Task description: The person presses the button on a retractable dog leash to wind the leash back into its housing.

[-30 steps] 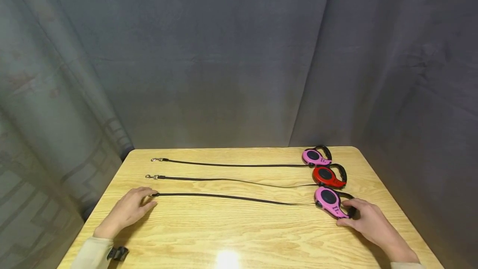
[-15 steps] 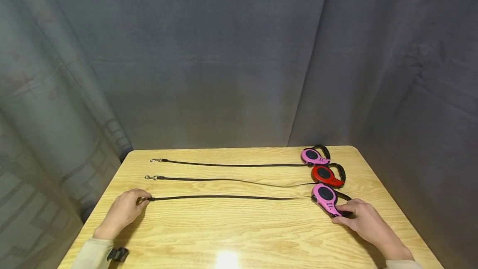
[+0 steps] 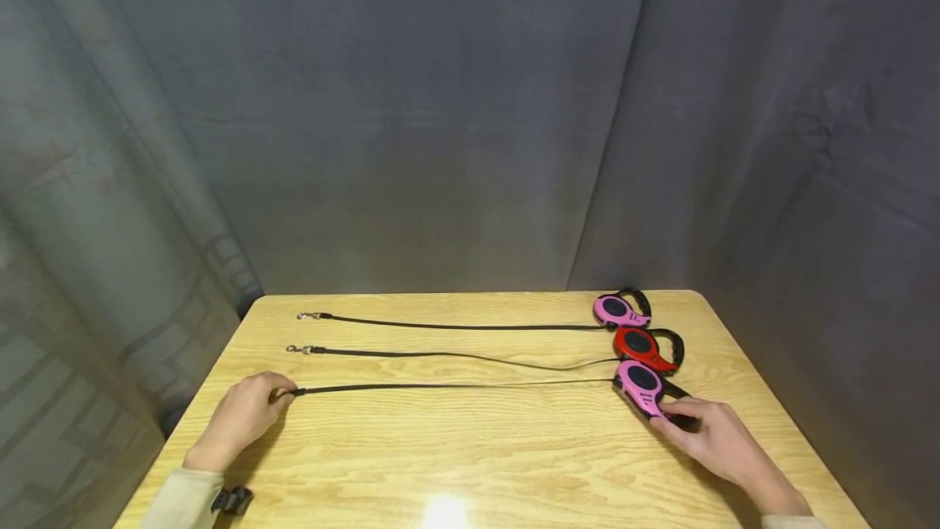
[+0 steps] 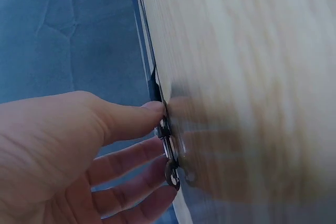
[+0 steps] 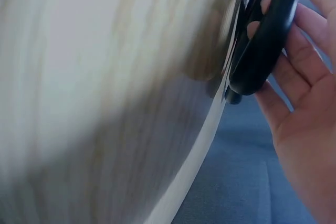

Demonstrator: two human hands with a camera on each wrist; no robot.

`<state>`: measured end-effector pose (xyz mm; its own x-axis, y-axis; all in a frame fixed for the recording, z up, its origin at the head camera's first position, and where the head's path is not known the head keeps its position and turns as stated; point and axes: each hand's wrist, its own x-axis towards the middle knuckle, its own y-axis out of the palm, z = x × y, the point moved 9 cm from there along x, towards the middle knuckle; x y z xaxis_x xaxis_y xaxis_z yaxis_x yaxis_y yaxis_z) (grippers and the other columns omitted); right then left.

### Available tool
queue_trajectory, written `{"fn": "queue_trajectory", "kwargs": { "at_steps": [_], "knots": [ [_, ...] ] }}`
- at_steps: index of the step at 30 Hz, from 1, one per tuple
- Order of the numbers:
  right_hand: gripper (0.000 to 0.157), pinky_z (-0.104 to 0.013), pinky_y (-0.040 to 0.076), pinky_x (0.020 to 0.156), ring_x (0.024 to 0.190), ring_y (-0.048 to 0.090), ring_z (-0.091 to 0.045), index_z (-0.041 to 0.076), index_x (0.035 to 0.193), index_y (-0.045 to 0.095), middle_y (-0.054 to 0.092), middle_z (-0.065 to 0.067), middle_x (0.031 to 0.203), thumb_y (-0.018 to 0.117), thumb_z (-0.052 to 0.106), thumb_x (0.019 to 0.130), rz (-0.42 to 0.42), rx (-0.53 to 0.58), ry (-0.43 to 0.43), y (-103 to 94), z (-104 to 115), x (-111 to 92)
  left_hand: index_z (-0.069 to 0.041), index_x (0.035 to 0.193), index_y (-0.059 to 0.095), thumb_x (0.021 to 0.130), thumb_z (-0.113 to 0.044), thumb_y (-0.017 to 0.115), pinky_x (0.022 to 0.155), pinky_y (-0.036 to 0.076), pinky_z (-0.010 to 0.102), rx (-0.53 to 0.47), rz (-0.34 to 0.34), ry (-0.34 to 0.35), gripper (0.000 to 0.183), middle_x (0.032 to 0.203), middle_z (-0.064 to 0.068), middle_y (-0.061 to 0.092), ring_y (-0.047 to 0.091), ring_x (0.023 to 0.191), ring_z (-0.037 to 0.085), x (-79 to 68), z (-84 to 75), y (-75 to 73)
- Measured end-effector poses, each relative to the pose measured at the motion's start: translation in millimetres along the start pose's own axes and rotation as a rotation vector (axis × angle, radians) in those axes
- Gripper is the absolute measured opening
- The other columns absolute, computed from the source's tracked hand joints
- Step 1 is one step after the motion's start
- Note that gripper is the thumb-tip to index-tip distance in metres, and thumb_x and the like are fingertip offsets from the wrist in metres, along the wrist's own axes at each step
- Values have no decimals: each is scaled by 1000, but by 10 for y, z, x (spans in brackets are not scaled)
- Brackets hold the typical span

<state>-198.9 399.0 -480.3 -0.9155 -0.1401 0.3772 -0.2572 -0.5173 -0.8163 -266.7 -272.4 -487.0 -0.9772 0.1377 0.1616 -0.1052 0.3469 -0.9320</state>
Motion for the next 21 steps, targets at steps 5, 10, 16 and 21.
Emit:
{"fn": "queue_trajectory", "kwargs": {
  "at_steps": [5,10,16,21],
  "knots": [
    [21,-8,45,64,84,59,14,8,100,85,81,-18,102,91,20,85,-32,35,72,-63,-34,13,-9,101,84,93,-4,79,73,60,54,15,-16,8,10,106,14,80,76,90,36,-6,-4,-11],
    [17,-3,42,73,98,53,23,16,99,83,80,7,100,91,19,85,-95,36,78,-137,-22,57,-4,103,81,96,-5,75,67,59,49,49,-32,9,9,100,14,79,75,81,33,-21,4,-18],
    [23,-5,41,75,92,53,22,21,93,82,73,23,91,97,19,76,-177,32,77,-210,1,89,-1,109,76,103,-11,66,62,55,48,46,-29,-22,15,94,14,78,71,71,29,-8,39,-29],
    [14,-11,39,69,80,54,15,21,92,81,67,31,87,92,25,84,-166,21,168,-227,-90,75,-3,112,76,105,-13,65,68,55,50,10,-18,-33,17,97,13,78,72,77,29,-20,66,-49]
  ]
}}
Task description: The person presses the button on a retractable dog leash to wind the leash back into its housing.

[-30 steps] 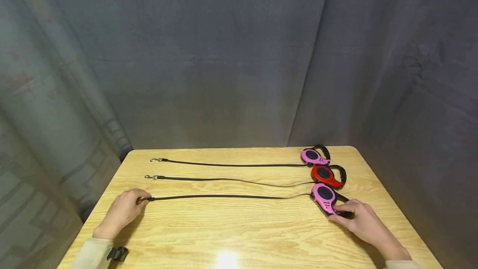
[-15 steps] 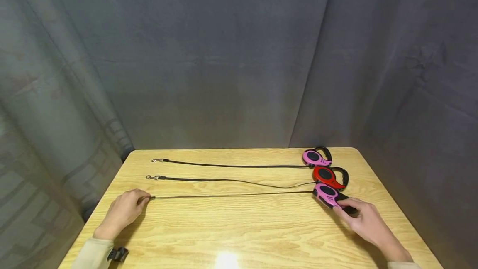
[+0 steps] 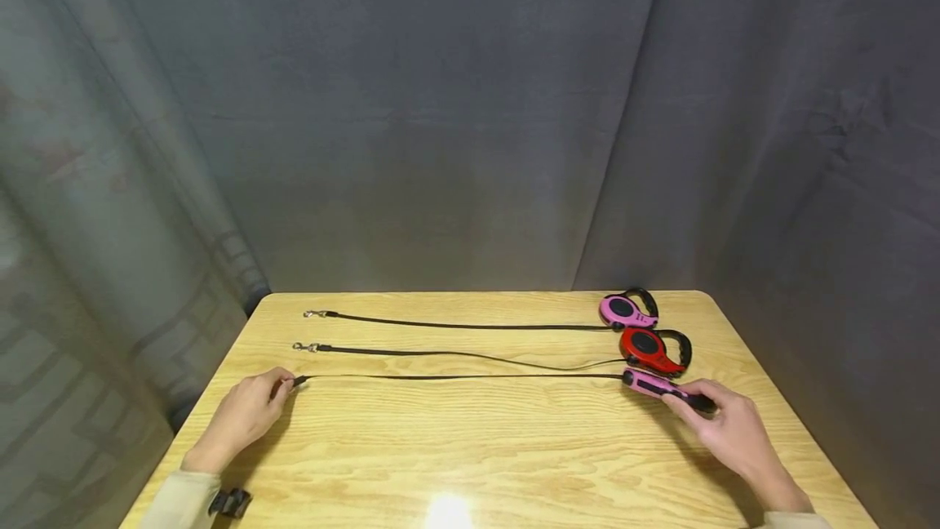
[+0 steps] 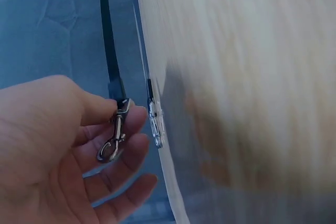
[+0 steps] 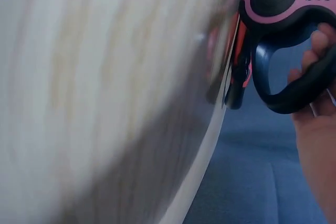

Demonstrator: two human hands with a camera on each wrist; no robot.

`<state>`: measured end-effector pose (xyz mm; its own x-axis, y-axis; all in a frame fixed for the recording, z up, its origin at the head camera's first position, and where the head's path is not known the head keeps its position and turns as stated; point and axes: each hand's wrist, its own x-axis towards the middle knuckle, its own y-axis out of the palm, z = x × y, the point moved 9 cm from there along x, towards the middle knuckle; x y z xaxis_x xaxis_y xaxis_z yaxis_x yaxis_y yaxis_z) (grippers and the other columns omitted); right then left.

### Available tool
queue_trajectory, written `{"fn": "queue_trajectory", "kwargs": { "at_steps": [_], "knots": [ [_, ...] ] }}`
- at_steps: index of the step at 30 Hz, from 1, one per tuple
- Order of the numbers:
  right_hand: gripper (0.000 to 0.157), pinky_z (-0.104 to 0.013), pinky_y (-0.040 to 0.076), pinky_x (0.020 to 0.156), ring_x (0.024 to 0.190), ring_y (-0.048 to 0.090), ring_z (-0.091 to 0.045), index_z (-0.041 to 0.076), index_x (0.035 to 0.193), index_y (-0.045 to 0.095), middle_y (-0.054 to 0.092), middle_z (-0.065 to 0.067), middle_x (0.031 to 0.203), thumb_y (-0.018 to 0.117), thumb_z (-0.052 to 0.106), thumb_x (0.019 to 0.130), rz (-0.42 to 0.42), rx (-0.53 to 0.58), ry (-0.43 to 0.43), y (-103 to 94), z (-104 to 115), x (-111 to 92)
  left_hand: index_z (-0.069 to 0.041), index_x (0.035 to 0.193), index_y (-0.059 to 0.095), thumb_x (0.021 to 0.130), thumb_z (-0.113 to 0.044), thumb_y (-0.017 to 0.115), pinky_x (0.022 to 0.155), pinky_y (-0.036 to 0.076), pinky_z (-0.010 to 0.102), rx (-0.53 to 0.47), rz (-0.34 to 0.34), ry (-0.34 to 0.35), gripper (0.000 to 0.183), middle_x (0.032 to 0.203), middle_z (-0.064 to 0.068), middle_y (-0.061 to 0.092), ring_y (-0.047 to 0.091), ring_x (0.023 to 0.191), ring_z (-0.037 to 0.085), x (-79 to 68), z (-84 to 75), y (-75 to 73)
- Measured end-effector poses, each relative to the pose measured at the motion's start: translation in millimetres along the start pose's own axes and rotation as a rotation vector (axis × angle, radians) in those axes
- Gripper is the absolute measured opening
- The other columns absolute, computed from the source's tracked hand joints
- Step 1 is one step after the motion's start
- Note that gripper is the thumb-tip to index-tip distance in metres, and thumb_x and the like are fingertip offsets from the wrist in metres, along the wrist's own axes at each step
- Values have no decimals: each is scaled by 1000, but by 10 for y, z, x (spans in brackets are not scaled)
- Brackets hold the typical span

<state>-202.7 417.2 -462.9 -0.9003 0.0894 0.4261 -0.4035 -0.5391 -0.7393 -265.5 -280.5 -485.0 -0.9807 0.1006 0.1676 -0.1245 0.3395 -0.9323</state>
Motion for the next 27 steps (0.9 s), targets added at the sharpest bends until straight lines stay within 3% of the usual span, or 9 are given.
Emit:
{"fn": "queue_trajectory", "kwargs": {
  "at_steps": [4,9,17,23,27],
  "knots": [
    [8,-15,38,66,74,52,8,18,91,78,68,24,81,84,22,93,23,45,28,-11,-43,9,-4,110,78,104,-11,67,76,58,53,-35,-46,33,15,103,14,80,75,88,33,-8,-15,-35],
    [10,-19,35,66,73,49,1,11,92,71,68,11,79,72,14,102,76,154,58,48,-125,15,-3,105,78,104,-8,67,80,59,54,-23,-78,68,12,101,14,78,75,92,35,-11,-56,-56],
    [18,-28,29,63,68,43,-7,6,88,66,54,10,72,63,6,106,91,306,69,37,-194,14,-8,99,74,107,-16,65,63,50,40,-26,-48,28,14,85,4,72,64,72,17,-35,2,-75],
    [17,-27,32,63,69,46,-6,3,86,64,57,12,74,65,2,103,68,342,65,-3,-212,17,-16,102,80,101,-21,74,68,52,41,-80,-28,24,8,94,3,79,67,75,15,-38,51,-164],
    [16,-25,34,64,71,47,-4,0,85,63,58,15,76,64,-5,100,36,372,30,-60,-204,33,-12,105,81,101,-18,74,74,56,45,-112,-52,39,10,99,6,81,73,84,22,-35,61,-220]
  ]
}}
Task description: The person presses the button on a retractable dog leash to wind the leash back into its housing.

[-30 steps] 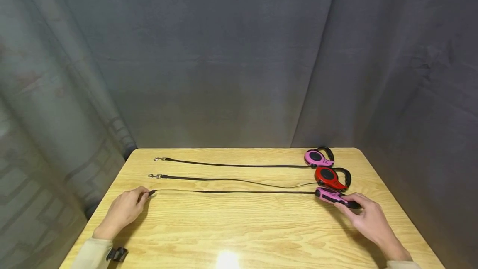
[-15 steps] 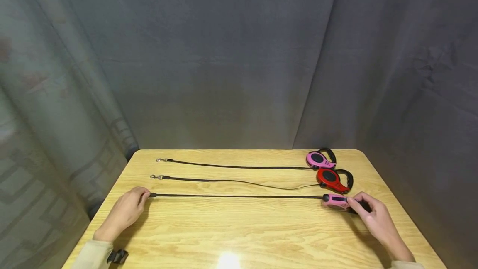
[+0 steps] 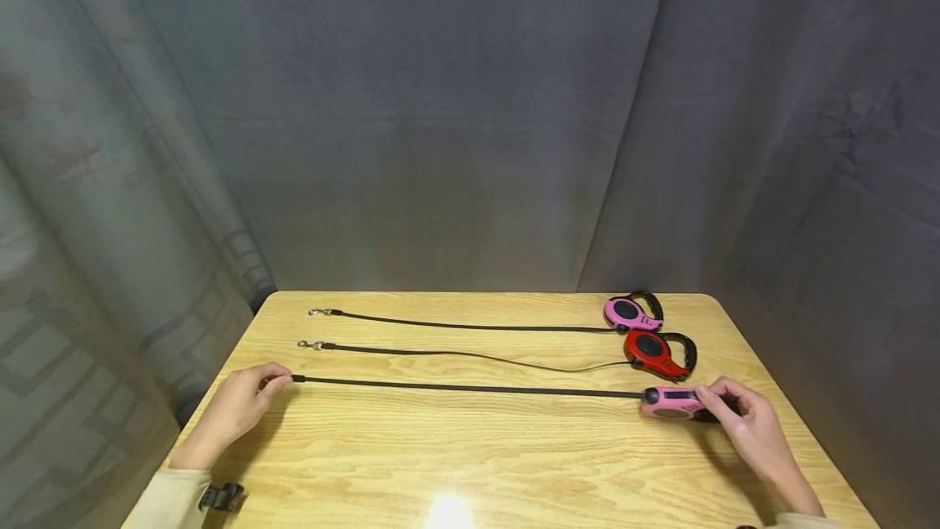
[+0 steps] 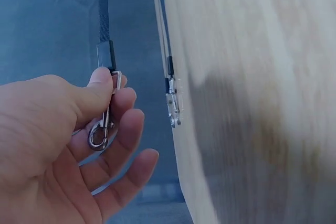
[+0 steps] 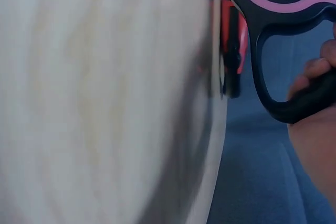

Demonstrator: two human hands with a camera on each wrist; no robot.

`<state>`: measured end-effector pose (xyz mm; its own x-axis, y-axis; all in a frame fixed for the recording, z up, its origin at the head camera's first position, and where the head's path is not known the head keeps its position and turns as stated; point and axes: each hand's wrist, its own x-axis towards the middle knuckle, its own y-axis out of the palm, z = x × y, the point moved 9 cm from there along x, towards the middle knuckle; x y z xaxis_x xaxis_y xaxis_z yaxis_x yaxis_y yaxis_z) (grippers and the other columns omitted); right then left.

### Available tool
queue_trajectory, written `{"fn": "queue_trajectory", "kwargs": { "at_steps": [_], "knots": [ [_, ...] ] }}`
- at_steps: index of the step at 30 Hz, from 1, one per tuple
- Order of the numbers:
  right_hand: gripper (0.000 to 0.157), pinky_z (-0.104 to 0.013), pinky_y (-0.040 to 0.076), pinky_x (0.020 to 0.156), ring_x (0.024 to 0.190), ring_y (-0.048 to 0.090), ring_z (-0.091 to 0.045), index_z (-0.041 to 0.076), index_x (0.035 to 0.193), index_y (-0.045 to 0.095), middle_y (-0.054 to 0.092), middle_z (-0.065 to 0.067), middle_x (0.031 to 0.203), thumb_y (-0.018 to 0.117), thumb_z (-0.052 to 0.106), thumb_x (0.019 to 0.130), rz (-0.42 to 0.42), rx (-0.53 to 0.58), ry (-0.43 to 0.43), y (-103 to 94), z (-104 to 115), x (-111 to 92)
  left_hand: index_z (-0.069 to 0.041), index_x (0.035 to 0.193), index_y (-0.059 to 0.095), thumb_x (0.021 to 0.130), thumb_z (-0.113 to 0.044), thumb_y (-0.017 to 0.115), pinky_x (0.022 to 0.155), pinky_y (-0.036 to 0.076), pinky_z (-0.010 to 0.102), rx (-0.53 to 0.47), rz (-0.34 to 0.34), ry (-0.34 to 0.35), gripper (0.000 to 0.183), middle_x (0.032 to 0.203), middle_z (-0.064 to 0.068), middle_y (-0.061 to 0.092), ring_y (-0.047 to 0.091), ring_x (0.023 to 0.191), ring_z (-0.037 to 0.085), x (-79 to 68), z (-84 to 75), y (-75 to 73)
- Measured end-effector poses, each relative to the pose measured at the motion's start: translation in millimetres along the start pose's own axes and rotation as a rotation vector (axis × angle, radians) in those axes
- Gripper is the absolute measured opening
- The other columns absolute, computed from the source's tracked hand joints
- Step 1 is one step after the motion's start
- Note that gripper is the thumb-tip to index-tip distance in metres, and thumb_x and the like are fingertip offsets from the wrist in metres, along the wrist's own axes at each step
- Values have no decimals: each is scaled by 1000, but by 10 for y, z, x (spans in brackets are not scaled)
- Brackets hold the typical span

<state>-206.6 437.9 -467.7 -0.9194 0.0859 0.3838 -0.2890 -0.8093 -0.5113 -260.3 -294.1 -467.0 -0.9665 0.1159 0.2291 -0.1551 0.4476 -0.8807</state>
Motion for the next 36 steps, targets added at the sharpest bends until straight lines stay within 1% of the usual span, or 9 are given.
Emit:
{"fn": "queue_trajectory", "kwargs": {
  "at_steps": [7,9,11,14,19,21,26,31,36],
  "knots": [
    [23,-23,38,66,74,52,-1,3,83,64,63,18,80,61,-15,96,-29,75,-43,-101,90,38,-8,106,84,99,-14,76,80,61,48,-61,-28,10,12,102,9,83,78,93,29,-7,5,-65],
    [26,-21,40,68,76,54,0,5,82,66,66,16,81,61,-16,96,-32,83,-48,-130,112,42,-11,103,85,98,-17,78,78,61,45,-75,-34,-4,10,99,6,83,79,91,27,-11,21,-80],
    [27,-20,40,69,78,54,0,6,81,66,65,16,81,61,-16,95,-38,90,-45,-163,126,40,-13,98,86,96,-20,80,72,59,37,-76,-38,-19,10,94,4,83,77,83,21,-10,37,-91],
    [24,-19,40,71,80,54,0,4,81,66,64,17,82,61,-14,97,-44,99,-16,-209,121,37,-16,90,86,94,-26,83,65,52,29,-56,-52,-34,11,88,0,82,70,72,12,-8,49,-119],
    [21,-22,37,70,78,50,-1,4,82,65,61,23,80,61,-6,100,-42,56,30,-239,108,28,-19,84,86,91,-30,86,64,53,33,-19,-98,-28,14,83,-2,82,71,69,12,-11,31,-200],
    [20,-23,36,70,77,50,-1,6,83,67,60,23,80,62,-3,101,-41,36,34,-238,112,31,-19,84,86,91,-31,86,65,53,34,-18,-102,-34,14,82,-2,81,71,70,13,-15,33,-217],
    [21,-23,36,69,75,49,-1,7,84,68,60,24,78,63,-3,101,-43,34,31,-220,108,41,-17,92,86,94,-26,82,63,47,28,-57,-75,-44,10,89,1,82,63,68,8,-21,48,-211],
    [20,-24,36,67,73,49,-1,7,84,69,60,23,76,65,-5,99,-36,32,32,-182,89,40,-13,98,85,98,-17,78,62,44,26,-75,-62,3,7,92,2,82,52,65,4,-17,28,-197],
    [18,-28,34,62,68,45,-6,5,84,69,57,20,74,68,-5,99,-34,34,36,-130,92,51,-13,99,84,98,-15,77,65,48,27,-69,-63,36,7,92,1,81,56,69,2,-10,4,-184]
  ]
}}
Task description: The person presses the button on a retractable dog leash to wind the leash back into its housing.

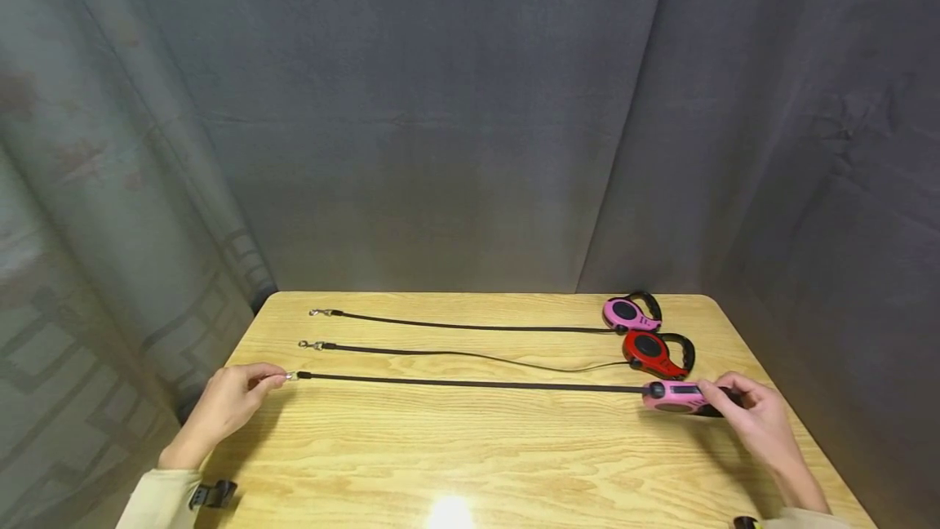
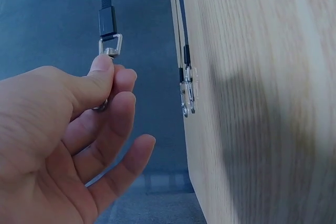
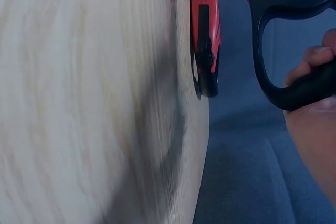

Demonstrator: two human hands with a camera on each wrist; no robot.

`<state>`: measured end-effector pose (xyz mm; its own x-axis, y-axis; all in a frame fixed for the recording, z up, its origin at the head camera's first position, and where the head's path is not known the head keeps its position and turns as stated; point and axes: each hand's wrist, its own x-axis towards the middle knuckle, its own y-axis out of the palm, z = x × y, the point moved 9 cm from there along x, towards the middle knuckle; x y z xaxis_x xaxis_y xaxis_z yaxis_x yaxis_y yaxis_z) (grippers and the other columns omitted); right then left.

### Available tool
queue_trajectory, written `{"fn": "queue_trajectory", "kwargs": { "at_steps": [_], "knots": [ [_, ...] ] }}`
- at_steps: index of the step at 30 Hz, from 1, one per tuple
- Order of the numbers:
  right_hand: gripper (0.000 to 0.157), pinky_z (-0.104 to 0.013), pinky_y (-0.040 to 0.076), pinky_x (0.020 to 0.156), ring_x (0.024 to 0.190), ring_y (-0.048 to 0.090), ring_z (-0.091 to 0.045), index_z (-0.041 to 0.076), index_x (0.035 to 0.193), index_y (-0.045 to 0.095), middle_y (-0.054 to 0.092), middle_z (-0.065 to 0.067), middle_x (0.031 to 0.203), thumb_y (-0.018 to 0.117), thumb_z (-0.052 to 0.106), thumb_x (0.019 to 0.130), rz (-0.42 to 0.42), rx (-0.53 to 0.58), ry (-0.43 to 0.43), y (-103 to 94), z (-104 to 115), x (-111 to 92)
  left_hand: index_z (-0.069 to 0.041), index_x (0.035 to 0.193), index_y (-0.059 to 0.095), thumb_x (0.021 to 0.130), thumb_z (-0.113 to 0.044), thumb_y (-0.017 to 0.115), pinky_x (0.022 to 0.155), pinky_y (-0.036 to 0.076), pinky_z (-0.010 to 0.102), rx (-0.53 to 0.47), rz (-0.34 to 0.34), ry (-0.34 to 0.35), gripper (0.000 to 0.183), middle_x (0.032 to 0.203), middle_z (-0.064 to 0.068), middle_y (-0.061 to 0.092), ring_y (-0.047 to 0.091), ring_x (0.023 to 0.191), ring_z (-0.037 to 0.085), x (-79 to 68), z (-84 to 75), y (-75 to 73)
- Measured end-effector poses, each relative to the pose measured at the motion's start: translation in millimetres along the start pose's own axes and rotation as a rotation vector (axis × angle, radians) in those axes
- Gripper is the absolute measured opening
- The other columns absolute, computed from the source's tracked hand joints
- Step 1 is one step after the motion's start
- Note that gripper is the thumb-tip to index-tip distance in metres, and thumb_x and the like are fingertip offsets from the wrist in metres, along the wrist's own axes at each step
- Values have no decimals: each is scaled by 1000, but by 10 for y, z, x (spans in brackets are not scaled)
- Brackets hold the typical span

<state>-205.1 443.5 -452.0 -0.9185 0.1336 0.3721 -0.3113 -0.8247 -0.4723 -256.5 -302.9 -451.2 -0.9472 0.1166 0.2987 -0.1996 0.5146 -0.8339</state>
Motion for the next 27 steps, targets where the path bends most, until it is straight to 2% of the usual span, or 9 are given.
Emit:
{"fn": "queue_trajectory", "kwargs": {
  "at_steps": [6,17,22,27],
  "knots": [
    [17,-28,36,61,67,46,-6,2,84,70,59,19,73,68,-7,99,15,16,2,60,36,12,-15,99,85,99,-16,77,67,50,27,-6,15,-21,8,94,0,82,60,73,4,-2,-6,7],
    [14,-28,36,60,67,47,-5,-5,83,66,59,19,74,69,-12,95,1,65,-4,153,29,45,-17,101,85,100,-18,76,66,48,26,-19,28,-31,9,96,-1,82,58,71,5,-5,-39,16],
    [14,-30,34,60,66,44,-7,-4,83,67,55,18,71,71,-7,97,-2,49,20,182,26,55,-19,100,85,99,-19,77,66,48,27,-9,30,-35,8,96,-2,82,60,73,5,-4,-47,25],
    [14,-29,36,62,69,46,-7,-5,86,66,58,19,74,72,0,99,20,23,56,226,35,61,-20,99,85,99,-20,77,67,49,27,-10,26,-32,8,96,-3,82,63,74,5,-5,-55,23]
  ]
}}
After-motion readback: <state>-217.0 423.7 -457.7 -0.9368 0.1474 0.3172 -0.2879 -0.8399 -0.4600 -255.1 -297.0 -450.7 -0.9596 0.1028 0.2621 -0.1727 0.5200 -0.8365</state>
